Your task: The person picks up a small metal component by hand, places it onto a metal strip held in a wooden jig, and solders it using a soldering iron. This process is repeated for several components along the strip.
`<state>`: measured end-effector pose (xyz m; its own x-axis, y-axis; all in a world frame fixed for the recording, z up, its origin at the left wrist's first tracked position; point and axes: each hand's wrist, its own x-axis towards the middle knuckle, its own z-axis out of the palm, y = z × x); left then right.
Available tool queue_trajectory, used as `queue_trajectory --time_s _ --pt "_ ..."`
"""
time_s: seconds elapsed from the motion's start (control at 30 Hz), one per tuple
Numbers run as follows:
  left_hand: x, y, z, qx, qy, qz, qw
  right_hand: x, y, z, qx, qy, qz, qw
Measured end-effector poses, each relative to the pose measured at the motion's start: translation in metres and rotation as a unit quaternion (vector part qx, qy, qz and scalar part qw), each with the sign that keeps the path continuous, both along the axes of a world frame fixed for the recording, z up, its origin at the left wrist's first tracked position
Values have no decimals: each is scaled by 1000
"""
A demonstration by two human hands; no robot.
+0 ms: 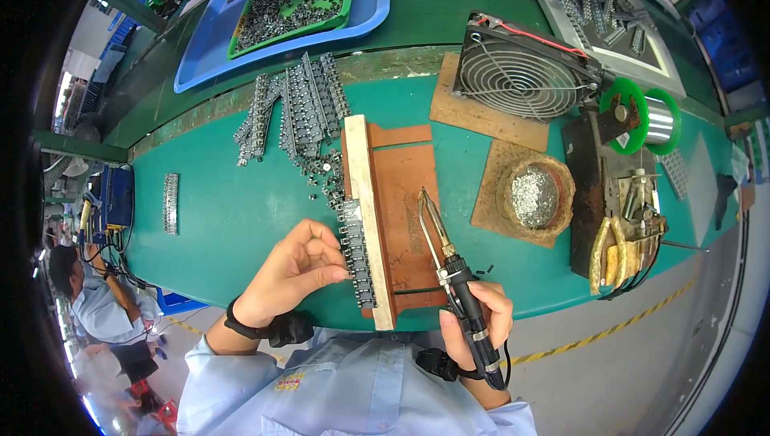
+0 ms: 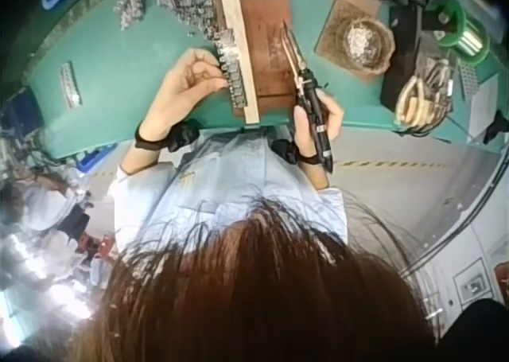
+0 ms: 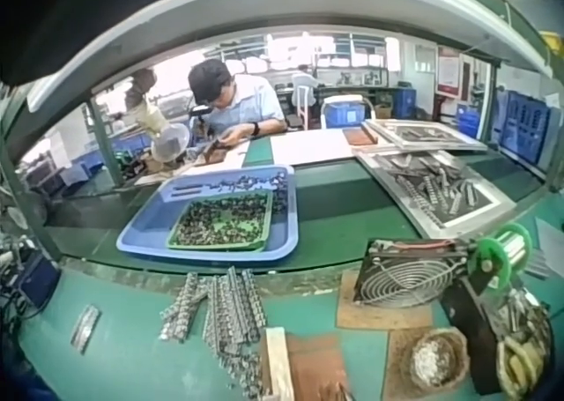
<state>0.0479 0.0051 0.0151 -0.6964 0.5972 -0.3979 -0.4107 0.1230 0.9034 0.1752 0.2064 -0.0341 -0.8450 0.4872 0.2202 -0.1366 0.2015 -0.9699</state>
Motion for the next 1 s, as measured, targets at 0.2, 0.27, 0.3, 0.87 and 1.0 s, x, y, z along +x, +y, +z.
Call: queue_trajectory --time_s 0.2,0.27,0.3,0.87,1.0 --pt "0 -2 -3 -16 17 -10 1000 0 0 1 3 -5 -3 1000" --pt "0 -2 -3 -17 16 -11 1000 0 0 1 2 -4 -4 1000" --pt "-1 -1 -4 -19 20 -13 1000 -1 0 1 2 -2 -5 1000" --pt "1 -3 -2 -25 -25 -74 997 4 1 10 -102 -2 3 995" --pt "2 -5 -5 7 -46 -58 997 20 5 22 -138 31 41 989"
